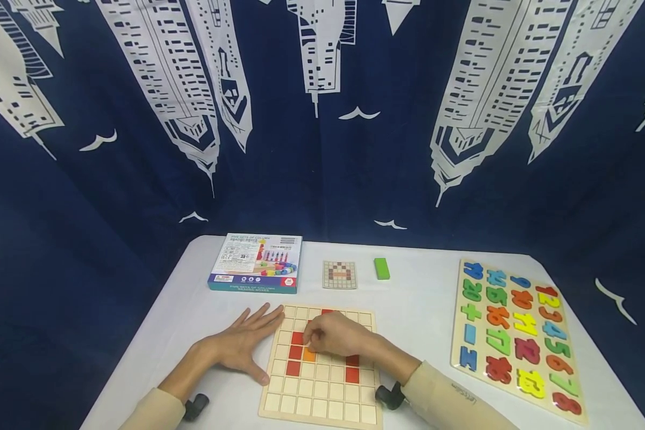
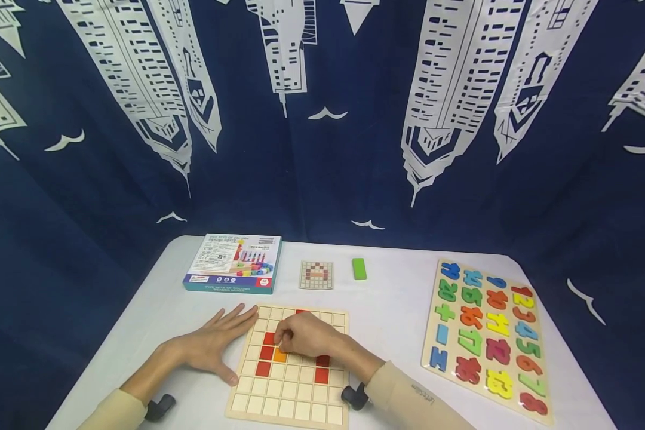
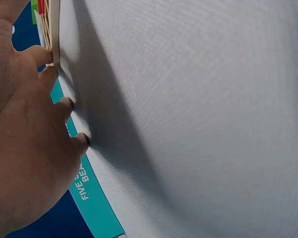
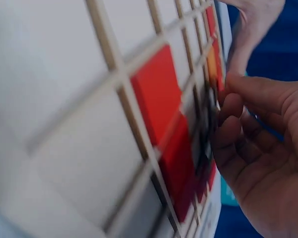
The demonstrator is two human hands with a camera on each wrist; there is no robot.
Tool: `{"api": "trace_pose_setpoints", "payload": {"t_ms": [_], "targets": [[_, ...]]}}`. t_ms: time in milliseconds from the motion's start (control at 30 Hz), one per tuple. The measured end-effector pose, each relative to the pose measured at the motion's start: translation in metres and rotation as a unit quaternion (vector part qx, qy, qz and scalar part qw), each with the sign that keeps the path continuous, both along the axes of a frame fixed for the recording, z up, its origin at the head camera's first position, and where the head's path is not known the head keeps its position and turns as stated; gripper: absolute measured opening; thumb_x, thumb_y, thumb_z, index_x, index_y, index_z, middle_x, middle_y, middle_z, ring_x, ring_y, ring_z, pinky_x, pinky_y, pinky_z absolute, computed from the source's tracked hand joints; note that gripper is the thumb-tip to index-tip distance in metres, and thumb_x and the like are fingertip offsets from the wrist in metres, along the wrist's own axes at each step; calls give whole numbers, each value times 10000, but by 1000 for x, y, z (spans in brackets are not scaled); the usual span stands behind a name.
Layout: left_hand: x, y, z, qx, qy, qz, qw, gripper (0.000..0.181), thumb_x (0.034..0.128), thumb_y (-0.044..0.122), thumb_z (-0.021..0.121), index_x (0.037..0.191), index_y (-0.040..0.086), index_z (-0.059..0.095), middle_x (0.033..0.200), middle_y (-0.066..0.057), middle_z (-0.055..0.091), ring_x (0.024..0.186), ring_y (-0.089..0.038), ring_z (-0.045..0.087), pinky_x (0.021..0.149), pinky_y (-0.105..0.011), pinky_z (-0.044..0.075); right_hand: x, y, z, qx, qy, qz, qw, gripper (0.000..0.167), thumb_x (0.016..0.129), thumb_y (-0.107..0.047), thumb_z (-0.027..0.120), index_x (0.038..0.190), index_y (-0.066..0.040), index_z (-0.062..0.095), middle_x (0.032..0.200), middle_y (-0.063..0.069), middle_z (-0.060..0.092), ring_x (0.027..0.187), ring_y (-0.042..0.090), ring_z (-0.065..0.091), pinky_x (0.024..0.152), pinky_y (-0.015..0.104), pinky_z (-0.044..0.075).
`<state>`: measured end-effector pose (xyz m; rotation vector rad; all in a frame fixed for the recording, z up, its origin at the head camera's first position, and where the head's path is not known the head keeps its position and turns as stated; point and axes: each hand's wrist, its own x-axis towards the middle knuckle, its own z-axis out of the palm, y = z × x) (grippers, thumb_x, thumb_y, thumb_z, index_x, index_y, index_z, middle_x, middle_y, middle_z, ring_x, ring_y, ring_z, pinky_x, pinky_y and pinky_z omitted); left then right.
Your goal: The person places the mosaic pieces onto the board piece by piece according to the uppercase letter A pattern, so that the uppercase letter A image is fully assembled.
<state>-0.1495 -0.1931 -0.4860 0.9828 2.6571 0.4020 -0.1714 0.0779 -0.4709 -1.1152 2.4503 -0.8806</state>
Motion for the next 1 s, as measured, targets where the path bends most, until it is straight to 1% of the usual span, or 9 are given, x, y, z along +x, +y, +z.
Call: {"api": "trace_pose_setpoints", "payload": {"t_ms": [100, 200, 333, 433, 600, 733, 867, 1000], "targets": [[0, 0, 0, -3, 0, -2, 10000, 1275, 521, 794, 635, 1492, 143, 126, 1552, -10, 9, 1393, -323, -8, 1074, -598, 40, -5, 10, 8, -153, -180, 52, 9997, 106, 817, -131, 697, 908, -185, 690, 688, -100, 576, 622, 19, 490, 574, 177, 449], [0, 0, -1, -15, 2, 9, 10000, 1275, 519, 794, 636, 1493, 149, 126, 1552, -7, 10, 1394, -319, -11, 1076, -595, 38, -11, 24, 17, -183, -334, 4, 9993, 121, 825, -117, 682, 931, -174, 691, 697, -95, 568, 625, 25, 495, 572, 183, 445], [0, 0, -1, -22, -46, 52, 10000, 1275, 514, 793, 640, 1494, 166, 120, 1551, 6, 7, 1396, -304, -20, 1079, -588, 31, -18, 52, 24, -86, -431, -112, 9990, 116, 820, -128, 688, 929, -169, 696, 715, -96, 592, 638, 43, 514, 578, 204, 461], [0, 0, -2, -16, -71, 78, 9999, 1277, 511, 795, 639, 1495, 171, 117, 1551, 8, 6, 1397, -300, -21, 1079, -587, 28, -19, 77, 26, 33, -464, -234, 9986, 109, 804, -142, 710, 906, -179, 695, 739, -94, 618, 673, 64, 533, 602, 227, 483], [0, 0, -3, -46, -50, 109, 9999, 1282, 503, 809, 625, 1495, 173, 118, 1551, 8, 11, 1397, -299, -18, 1081, -585, 29, -12, 119, 21, 297, -465, -356, 9978, 124, 777, -140, 735, 873, -199, 682, 731, -84, 613, 682, 84, 527, 602, 235, 484], [0, 0, -3, -39, -53, 132, 9999, 1285, 497, 815, 621, 1495, 177, 122, 1551, 14, 18, 1398, -294, -16, 1084, -579, 30, -2, 143, 15, 543, -715, -402, 9952, 165, 743, -163, 763, 877, -212, 679, 735, -76, 604, 676, 78, 509, 586, 231, 467], [0, 0, -3, -29, -40, 157, 9999, 1286, 494, 816, 621, 1495, 177, 126, 1551, 15, 22, 1398, -296, -11, 1084, -580, 30, 7, 156, 10, 717, -1001, -442, 9914, 222, 714, -189, 780, 901, -249, 676, 798, -68, 594, 681, 85, 487, 581, 234, 443], [0, 0, -4, -74, -36, 143, 9999, 1287, 497, 819, 616, 1495, 178, 115, 1551, 18, 12, 1398, -295, -17, 1084, -578, 28, 14, 163, 3, 751, -939, -433, 9918, 261, 714, -172, 777, 922, -290, 675, 835, -71, 575, 714, 108, 492, 595, 225, 434]]}}
